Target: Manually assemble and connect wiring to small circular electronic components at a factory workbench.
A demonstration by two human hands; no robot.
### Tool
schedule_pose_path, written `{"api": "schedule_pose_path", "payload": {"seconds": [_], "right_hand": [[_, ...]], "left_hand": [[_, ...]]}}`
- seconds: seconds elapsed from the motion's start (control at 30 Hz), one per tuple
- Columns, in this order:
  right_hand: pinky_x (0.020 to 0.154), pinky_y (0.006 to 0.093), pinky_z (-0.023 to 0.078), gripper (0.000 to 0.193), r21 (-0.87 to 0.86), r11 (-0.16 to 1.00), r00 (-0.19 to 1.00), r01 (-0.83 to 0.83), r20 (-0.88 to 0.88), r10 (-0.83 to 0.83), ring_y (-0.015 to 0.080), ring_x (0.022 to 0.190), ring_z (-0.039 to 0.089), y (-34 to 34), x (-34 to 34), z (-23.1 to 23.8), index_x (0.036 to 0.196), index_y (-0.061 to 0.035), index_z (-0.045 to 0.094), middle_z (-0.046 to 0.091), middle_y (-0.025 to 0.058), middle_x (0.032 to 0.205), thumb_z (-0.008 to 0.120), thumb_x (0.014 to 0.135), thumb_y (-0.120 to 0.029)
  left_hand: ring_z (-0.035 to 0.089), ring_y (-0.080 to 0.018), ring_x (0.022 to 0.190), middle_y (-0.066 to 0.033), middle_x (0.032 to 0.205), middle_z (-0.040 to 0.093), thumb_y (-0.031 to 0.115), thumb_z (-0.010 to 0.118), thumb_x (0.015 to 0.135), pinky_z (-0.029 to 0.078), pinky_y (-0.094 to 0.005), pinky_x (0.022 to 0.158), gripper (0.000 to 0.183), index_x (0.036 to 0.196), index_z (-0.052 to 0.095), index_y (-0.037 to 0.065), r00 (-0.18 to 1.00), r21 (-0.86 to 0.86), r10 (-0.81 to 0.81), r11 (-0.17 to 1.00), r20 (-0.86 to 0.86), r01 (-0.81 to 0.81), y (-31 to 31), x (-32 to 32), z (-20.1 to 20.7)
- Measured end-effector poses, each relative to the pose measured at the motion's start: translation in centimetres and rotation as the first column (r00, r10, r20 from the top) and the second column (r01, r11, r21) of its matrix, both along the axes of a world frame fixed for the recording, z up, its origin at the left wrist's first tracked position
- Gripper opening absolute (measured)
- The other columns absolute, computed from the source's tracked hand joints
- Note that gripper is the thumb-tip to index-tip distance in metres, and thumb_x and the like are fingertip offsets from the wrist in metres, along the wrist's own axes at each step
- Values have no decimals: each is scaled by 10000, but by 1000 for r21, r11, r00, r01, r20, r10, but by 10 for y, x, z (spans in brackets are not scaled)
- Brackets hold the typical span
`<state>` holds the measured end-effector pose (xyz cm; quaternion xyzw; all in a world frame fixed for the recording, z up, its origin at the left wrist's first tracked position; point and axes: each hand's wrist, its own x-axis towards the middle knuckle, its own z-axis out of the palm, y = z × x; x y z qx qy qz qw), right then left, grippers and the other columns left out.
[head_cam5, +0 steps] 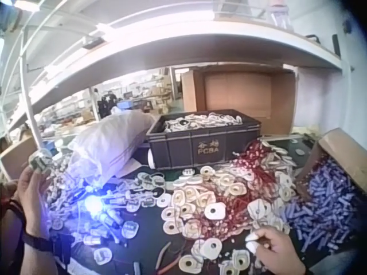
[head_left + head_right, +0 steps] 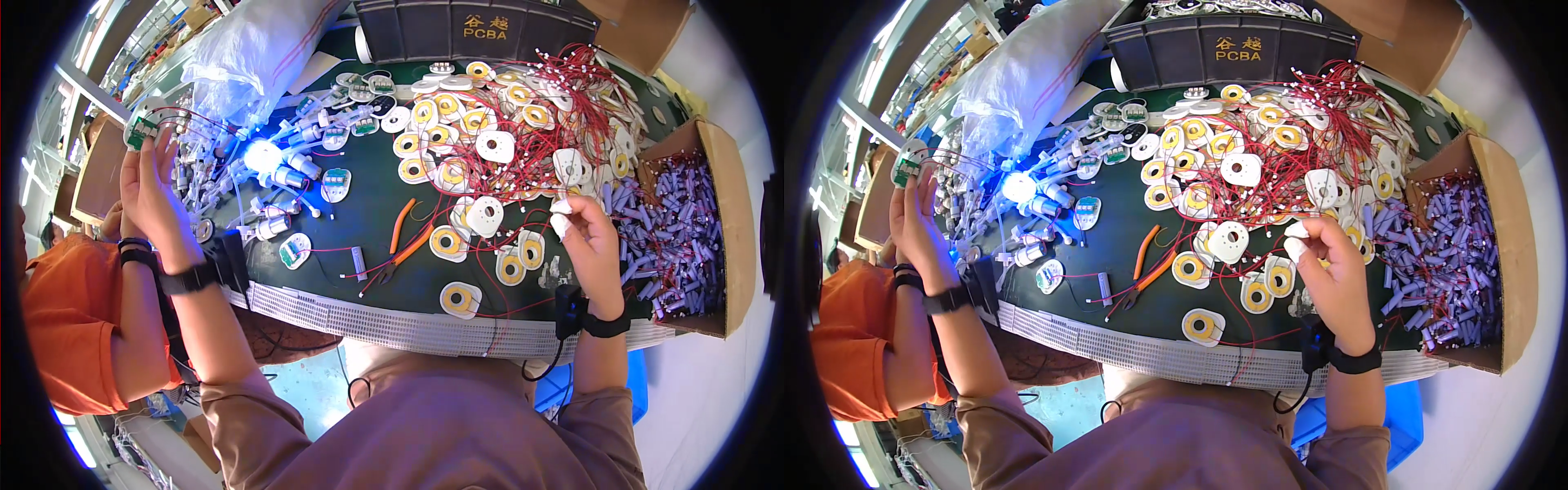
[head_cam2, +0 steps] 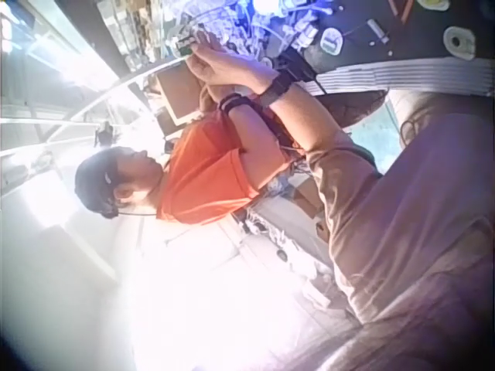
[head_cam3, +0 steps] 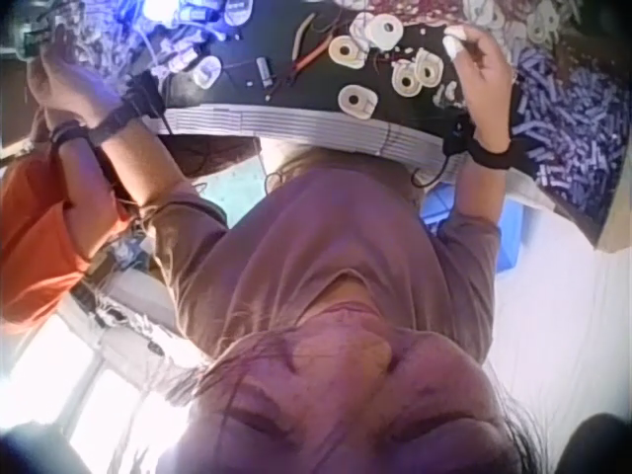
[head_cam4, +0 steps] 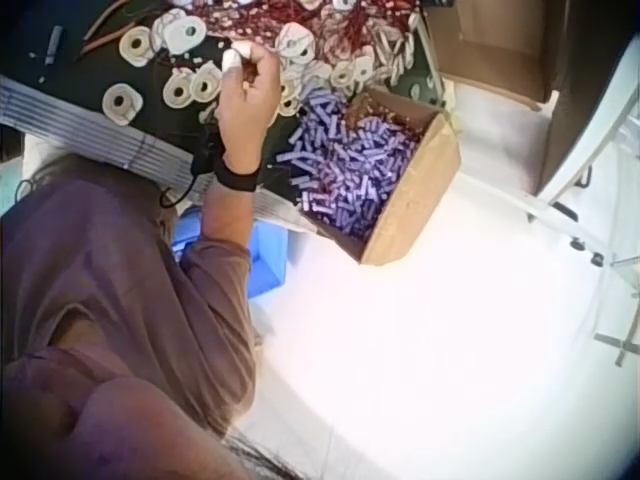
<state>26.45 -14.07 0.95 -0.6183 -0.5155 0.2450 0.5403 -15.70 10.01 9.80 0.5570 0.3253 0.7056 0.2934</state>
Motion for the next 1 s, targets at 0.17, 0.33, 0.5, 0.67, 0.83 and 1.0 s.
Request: {"api": "schedule_pose_path", "payload": {"seconds": [0.17,0.33,0.5,0.67,0.83,1.0], "right_hand": [[650,221,433,161,-80,991,994,-107,11,108,59,713,524,13,-7,-13,980,4,561,575,15,843,584,822,-21],[613,264,442,155,-253,943,938,-216,214,272,141,670,553,23,-25,-9,962,-12,565,584,68,816,592,814,-50],[653,390,469,142,-243,911,810,-332,422,408,312,754,585,36,-50,-20,911,-35,566,587,127,833,585,776,-74],[689,408,463,140,-268,840,699,-472,467,542,314,797,580,52,-88,-15,903,-42,562,591,128,849,591,769,-73],[768,389,468,366,-94,810,693,-578,469,548,314,942,566,65,-129,-19,1111,-37,546,601,126,1009,625,754,-60],[703,317,513,402,-70,774,765,-629,122,633,245,825,646,80,-132,-14,1149,-8,524,636,130,957,632,763,-31]], "left_hand": [[652,-207,833,-151,977,637,78,555,884,535,-260,713,253,1096,537,-59,964,-185,204,954,-171,-235,76,-67,-74],[639,-220,842,-152,964,633,92,616,825,520,-295,716,313,1105,552,-34,886,-400,190,838,-423,-371,80,-95,-130],[557,-334,1005,-193,1050,599,148,663,773,425,-398,886,352,1074,578,-14,415,224,414,873,-810,-433,7,-6,-117],[571,-276,773,-92,818,604,76,704,694,462,-360,713,192,872,637,50,307,-201,-263,955,-915,220,-122,78,-115],[565,-280,794,-81,794,617,60,704,670,461,-376,720,160,817,644,47,330,-40,-104,980,-938,193,-132,91,-115],[611,-237,719,-75,805,630,22,716,696,493,-323,637,186,867,647,42,572,68,-119,953,-812,296,-139,116,-84]]}}
